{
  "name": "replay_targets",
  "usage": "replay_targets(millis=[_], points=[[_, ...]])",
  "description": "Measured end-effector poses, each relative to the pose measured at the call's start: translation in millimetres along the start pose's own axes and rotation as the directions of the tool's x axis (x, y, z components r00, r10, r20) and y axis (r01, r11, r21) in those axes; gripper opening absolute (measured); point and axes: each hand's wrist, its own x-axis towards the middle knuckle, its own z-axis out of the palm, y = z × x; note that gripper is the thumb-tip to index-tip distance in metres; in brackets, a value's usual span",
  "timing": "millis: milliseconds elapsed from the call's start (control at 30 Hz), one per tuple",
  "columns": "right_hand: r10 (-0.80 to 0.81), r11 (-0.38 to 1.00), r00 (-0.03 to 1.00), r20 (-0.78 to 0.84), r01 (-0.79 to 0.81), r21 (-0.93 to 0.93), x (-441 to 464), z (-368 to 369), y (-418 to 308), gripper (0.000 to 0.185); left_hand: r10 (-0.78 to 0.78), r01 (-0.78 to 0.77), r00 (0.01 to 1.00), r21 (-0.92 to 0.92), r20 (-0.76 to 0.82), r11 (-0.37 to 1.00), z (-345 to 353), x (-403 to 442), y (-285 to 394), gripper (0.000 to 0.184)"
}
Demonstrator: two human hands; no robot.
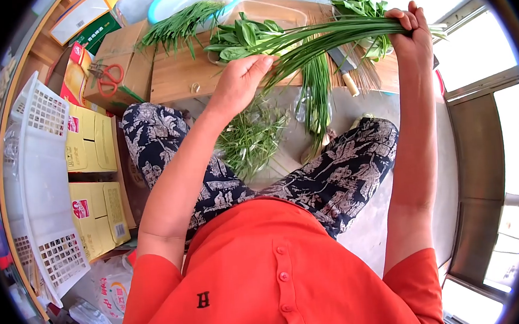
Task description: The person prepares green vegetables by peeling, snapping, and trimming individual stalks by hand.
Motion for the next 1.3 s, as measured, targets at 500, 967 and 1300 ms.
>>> replay_targets(millis=[500, 967, 1300], points=[[0.021, 0.994, 0.998, 0.052, -0.016, -0.106, 34, -18, -17, 0.019, -0.165, 0.238, 0.926, -0.188, 0.339, 0.953, -1, -7, 17, 0.034], [-0.022, 0.996, 1.000, 0.019, 0.023, -0.090, 27, -28, 5, 0.026, -0.344, 0.070, 0.936, -0.919, -0.073, 0.387, 37, -33, -4, 0.025], [-0.052, 0.999, 0.994, -0.092, 0.053, 0.010, 11, -8, -12, 0.027, -0.312, 0.296, 0.929, -0.103, -0.201, 0.950, 21, -65, -128, 0.024]])
